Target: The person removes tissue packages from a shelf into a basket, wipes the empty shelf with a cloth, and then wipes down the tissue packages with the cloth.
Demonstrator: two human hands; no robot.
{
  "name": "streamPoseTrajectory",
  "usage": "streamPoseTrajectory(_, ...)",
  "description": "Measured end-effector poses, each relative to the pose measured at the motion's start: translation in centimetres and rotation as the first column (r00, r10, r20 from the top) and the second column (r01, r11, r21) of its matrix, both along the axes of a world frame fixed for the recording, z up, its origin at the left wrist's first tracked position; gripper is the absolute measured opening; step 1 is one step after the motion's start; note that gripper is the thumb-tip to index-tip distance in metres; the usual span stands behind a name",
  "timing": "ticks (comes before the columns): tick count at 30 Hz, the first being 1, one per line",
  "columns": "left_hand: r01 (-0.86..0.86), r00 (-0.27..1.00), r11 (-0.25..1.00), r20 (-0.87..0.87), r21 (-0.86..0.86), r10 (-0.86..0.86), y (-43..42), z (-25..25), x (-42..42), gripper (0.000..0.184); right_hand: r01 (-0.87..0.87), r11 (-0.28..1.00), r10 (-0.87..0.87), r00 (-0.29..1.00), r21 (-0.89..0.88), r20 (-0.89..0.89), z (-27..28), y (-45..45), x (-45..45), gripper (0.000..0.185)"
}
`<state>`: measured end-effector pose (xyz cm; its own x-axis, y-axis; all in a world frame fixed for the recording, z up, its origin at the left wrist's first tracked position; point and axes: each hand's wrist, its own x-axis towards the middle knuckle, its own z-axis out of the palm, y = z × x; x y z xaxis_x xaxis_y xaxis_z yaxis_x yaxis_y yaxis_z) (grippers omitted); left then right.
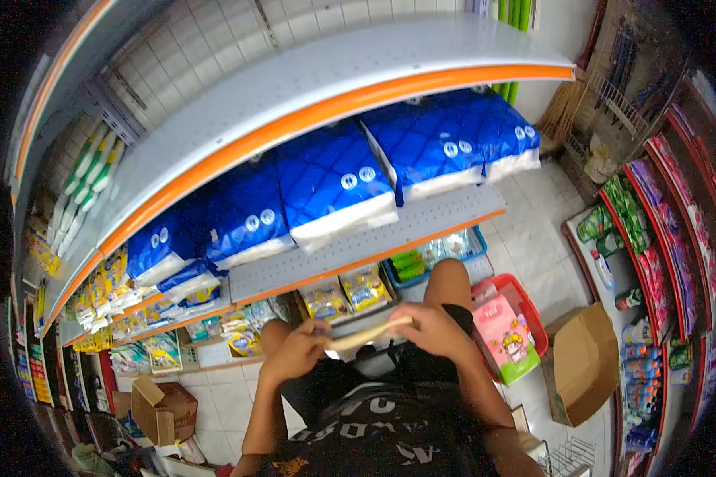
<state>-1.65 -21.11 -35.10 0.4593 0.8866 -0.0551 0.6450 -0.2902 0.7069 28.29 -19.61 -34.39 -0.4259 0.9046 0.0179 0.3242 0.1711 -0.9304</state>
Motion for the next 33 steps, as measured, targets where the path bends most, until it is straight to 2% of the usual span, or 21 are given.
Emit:
streamPoseTrajectory(2,0.341,0.939,0.940,-0.055,-0.011,-0.341,0.0,2.0,-1.0,0.015,-0.088,0.996,0.090,0.992,0.021,-0.087,1.4,-0.4,-0.1,0.020)
streamPoseTrajectory(3,0.456,0.884,0.888,0.085,0.061,-0.460,0.7,1.7,-0.9,0.034,-0.128,0.992,0.129,0.981,0.017,-0.144,1.5,-0.4,-0.1,0.019)
streamPoseTrajectory(5,0.353,0.895,0.931,0.326,-0.099,-0.304,0.6,2.9,1.7,0.060,-0.095,0.994,0.106,0.969,0.061,-0.222,2.7,-0.3,-0.5,0.013)
streamPoseTrajectory(7,0.458,0.796,0.818,0.570,-0.347,-0.204,1.6,2.1,5.2,0.073,-0.043,0.995,0.062,0.978,0.095,-0.200,2.4,0.5,-0.4,0.014)
streamPoseTrajectory(8,0.455,0.820,0.727,0.561,-0.515,-0.117,1.9,1.9,6.6,0.058,-0.001,0.993,0.022,0.984,0.118,-0.178,2.0,1.2,-0.3,0.015)
streamPoseTrajectory(9,0.462,0.816,0.792,0.541,-0.400,-0.203,2.3,-1.4,7.5,0.043,0.012,0.989,0.014,0.984,0.147,-0.179,1.4,2.0,0.4,0.015)
streamPoseTrajectory(11,0.334,0.864,0.679,0.501,-0.653,0.056,2.5,-2.7,8.6,0.035,0.180,0.984,-0.177,0.964,-0.004,-0.196,-1.2,3.2,3.0,0.018)
streamPoseTrajectory(12,0.346,0.869,0.674,0.493,-0.653,0.031,3.0,-2.3,8.9,0.035,0.220,0.957,-0.282,0.865,-0.191,-0.414,-4.3,3.9,4.6,0.020)
streamPoseTrajectory(13,0.303,0.877,0.637,0.469,-0.709,0.106,2.9,-1.7,9.0,0.034,0.395,0.903,-0.429,0.843,-0.168,-0.325,-5.7,3.9,6.5,0.017)
streamPoseTrajectory(15,0.256,0.902,0.558,0.403,-0.789,0.155,2.7,-2.0,9.3,0.033,0.665,0.746,-0.665,0.745,-0.013,-0.053,-13.2,3.2,12.1,0.020)
streamPoseTrajectory(17,0.177,0.844,0.609,0.438,-0.773,0.311,2.5,-3.3,8.5,0.032,0.851,0.522,-0.800,0.511,0.054,-0.315,-30.7,0.7,19.7,0.030)
streamPoseTrajectory(18,0.145,0.819,0.603,0.437,-0.785,0.372,2.3,-3.2,8.2,0.032,0.960,0.247,-0.968,0.252,0.135,-0.020,-44.1,-1.9,24.1,0.029)
streamPoseTrajectory(19,0.010,0.838,0.681,0.378,-0.732,0.394,2.1,-2.6,8.3,0.031,0.993,0.091,-0.994,0.095,0.072,-0.058,-53.8,-5.0,27.3,0.023)
streamPoseTrajectory(20,-0.030,0.820,0.670,0.366,-0.742,0.441,2.1,-2.6,7.6,0.030,0.991,-0.088,-0.936,-0.115,0.096,0.332,-44.7,-8.5,24.5,0.027)
streamPoseTrajectory(21,-0.066,0.795,0.657,0.358,-0.751,0.489,2.1,-2.9,6.9,0.028,0.985,-0.072,-0.919,-0.126,0.155,0.373,-40.2,-10.5,23.4,0.030)
streamPoseTrajectory(22,-0.115,0.774,0.666,0.354,-0.737,0.525,2.1,-3.2,6.3,0.027,0.997,0.057,-0.975,0.045,0.052,0.216,-35.8,-11.9,22.4,0.028)
streamPoseTrajectory(23,-0.159,0.744,0.676,0.363,-0.719,0.561,2.0,-3.5,6.0,0.027,0.994,-0.074,-0.997,-0.076,-0.077,-0.034,-39.4,-12.0,22.1,0.034)
streamPoseTrajectory(24,-0.211,0.723,0.680,0.357,-0.702,0.592,1.8,-2.3,7.3,0.032,0.974,-0.079,-0.977,-0.119,0.214,0.179,-42.2,-11.9,22.2,0.045)
streamPoseTrajectory(25,-0.235,0.738,0.694,0.340,-0.680,0.583,1.6,-1.8,7.6,0.038,0.873,-0.030,-0.977,-0.128,0.487,0.169,-41.6,-11.5,21.3,0.052)
streamPoseTrajectory(29,-0.283,0.797,0.723,0.265,-0.631,0.543,2.4,-3.1,4.7,0.045,0.935,0.176,-0.839,-0.022,0.309,0.544,-30.2,-9.2,19.6,0.086)
streamPoseTrajectory(33,-0.298,0.816,0.744,0.244,-0.599,0.524,2.9,-3.0,4.8,0.045,0.868,0.466,-0.529,0.119,0.171,0.840,-31.5,-10.0,21.6,0.125)
